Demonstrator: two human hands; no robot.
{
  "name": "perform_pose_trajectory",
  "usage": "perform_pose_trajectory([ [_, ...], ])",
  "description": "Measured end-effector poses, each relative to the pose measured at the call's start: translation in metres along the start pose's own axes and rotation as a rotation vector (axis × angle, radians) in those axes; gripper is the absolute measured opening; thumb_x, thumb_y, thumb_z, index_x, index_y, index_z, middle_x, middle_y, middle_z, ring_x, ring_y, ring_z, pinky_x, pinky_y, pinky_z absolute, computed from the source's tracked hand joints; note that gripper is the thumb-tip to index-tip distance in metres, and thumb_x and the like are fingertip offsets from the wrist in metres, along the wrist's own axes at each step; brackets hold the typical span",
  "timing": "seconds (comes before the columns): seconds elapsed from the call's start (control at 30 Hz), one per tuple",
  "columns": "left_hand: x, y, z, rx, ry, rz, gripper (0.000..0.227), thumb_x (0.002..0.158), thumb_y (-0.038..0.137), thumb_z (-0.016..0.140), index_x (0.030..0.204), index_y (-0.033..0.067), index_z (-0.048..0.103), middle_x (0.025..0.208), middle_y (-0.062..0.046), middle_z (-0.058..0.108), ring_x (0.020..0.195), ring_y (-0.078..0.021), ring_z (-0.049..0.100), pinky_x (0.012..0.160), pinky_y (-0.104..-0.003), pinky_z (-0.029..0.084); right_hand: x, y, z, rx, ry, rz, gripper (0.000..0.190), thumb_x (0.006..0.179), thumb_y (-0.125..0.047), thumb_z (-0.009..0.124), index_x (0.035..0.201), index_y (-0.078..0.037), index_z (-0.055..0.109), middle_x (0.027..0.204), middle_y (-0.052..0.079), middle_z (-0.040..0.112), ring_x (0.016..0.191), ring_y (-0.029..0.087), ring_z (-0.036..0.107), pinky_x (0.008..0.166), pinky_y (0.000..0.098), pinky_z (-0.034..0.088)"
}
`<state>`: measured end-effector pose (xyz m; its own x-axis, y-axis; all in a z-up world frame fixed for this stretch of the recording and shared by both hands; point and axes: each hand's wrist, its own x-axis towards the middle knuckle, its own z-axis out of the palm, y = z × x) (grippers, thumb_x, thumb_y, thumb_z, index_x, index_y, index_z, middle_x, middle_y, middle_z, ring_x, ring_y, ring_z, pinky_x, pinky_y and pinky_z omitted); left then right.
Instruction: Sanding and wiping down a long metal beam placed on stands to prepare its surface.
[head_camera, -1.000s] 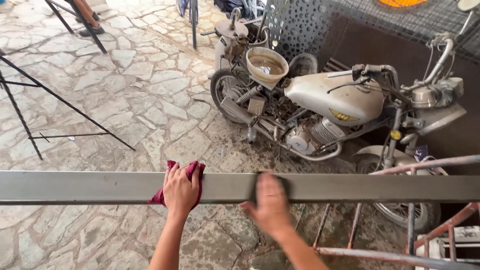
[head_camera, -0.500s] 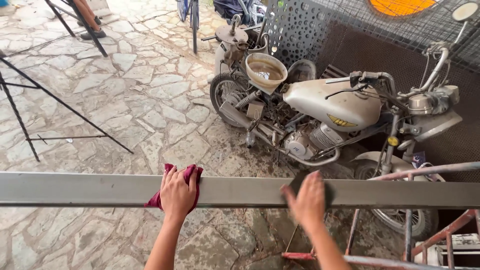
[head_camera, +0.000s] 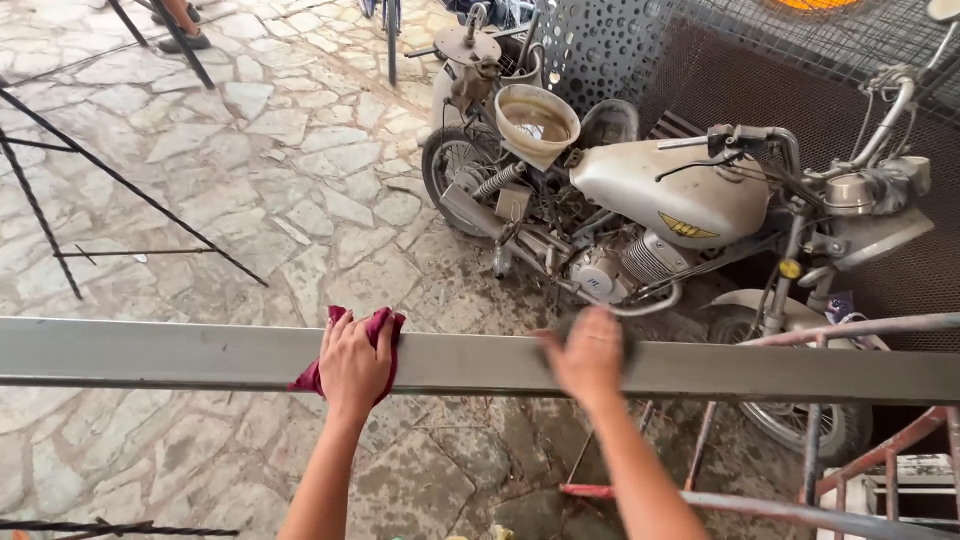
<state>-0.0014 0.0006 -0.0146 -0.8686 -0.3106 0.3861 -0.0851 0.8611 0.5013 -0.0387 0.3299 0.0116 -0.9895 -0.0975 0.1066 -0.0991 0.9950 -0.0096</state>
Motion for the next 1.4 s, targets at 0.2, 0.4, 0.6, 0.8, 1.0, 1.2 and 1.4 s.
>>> perform_pose_trajectory([
  [0.2,0.008,-0.001,-0.006,0.012,-0.023,0.001,0.057,0.104,0.051,0.041,0.112,0.0072,0.075,0.122,-0.018,0.073,0.134,-0.033,0.057,0.122,-0.044,0.032,-0.041,-0.055,-0.023,0.062,-0.069,-0.221,0.113,0.088,-0.085,0.009,0.154,0.007,0.004,0.164,0.025,0.001,0.152,0.034,0.004,0.124,0.0446,0.004],
  [0.4,-0.003,0.006,-0.004,0.044,-0.036,-0.081,0.058,0.104,0.058,0.047,0.111,0.0067,0.075,0.117,-0.013,0.075,0.135,-0.0254,0.059,0.125,-0.039,0.03,0.002,-0.016,0.027,0.038,0.264,-0.163,0.103,0.094,-0.08,0.03,0.141,0.011,0.042,0.145,0.036,0.042,0.138,0.044,0.042,0.116,0.0526,0.029],
  [0.6,0.002,0.001,-0.004,-0.014,0.034,0.013,0.048,0.103,0.046,0.046,0.108,0.0084,0.076,0.115,-0.015,0.076,0.13,-0.0329,0.06,0.118,-0.044,0.036,-0.043,-0.028,0.002,0.064,0.011,-0.281,0.109,0.092,-0.082,0.019,0.153,0.007,0.013,0.164,0.026,0.006,0.152,0.035,0.007,0.123,0.0462,0.006],
  [0.8,0.002,0.004,-0.007,-0.017,-0.044,-0.031,0.052,0.103,0.047,0.042,0.113,0.0091,0.076,0.12,-0.012,0.075,0.133,-0.0315,0.057,0.121,-0.044,0.033,-0.002,-0.026,-0.016,-0.155,-0.05,-0.109,0.104,0.095,-0.078,0.008,0.15,0.01,0.019,0.159,0.029,0.02,0.147,0.037,0.022,0.124,0.0452,0.015],
  [1.0,0.001,0.001,-0.005,-0.02,-0.019,-0.038,0.05,0.103,0.046,0.043,0.115,0.0089,0.076,0.121,-0.012,0.074,0.134,-0.0311,0.057,0.12,-0.044,0.033,-0.049,-0.028,0.0,0.034,-0.011,-0.26,0.109,0.092,-0.084,0.016,0.154,0.005,0.01,0.164,0.024,0.005,0.152,0.033,0.007,0.123,0.0435,0.006],
  [1.2,0.002,0.001,-0.004,-0.009,-0.042,-0.045,0.055,0.104,0.048,0.041,0.115,0.0057,0.075,0.121,-0.015,0.074,0.133,-0.0318,0.058,0.122,-0.044,0.033,-0.028,-0.042,-0.039,-0.354,-0.051,-0.163,0.111,0.093,-0.081,0.0,0.148,0.013,0.02,0.159,0.032,0.022,0.146,0.041,0.027,0.121,0.0468,0.021],
  [1.4,0.004,0.002,-0.004,-0.001,-0.025,-0.068,0.055,0.103,0.048,0.041,0.114,0.0068,0.076,0.121,-0.013,0.074,0.135,-0.0303,0.057,0.121,-0.043,0.033,-0.046,0.013,-0.002,-0.189,0.066,-0.167,0.111,0.09,-0.084,-0.001,0.151,0.007,0.017,0.16,0.025,0.019,0.146,0.033,0.023,0.12,0.0422,0.017],
])
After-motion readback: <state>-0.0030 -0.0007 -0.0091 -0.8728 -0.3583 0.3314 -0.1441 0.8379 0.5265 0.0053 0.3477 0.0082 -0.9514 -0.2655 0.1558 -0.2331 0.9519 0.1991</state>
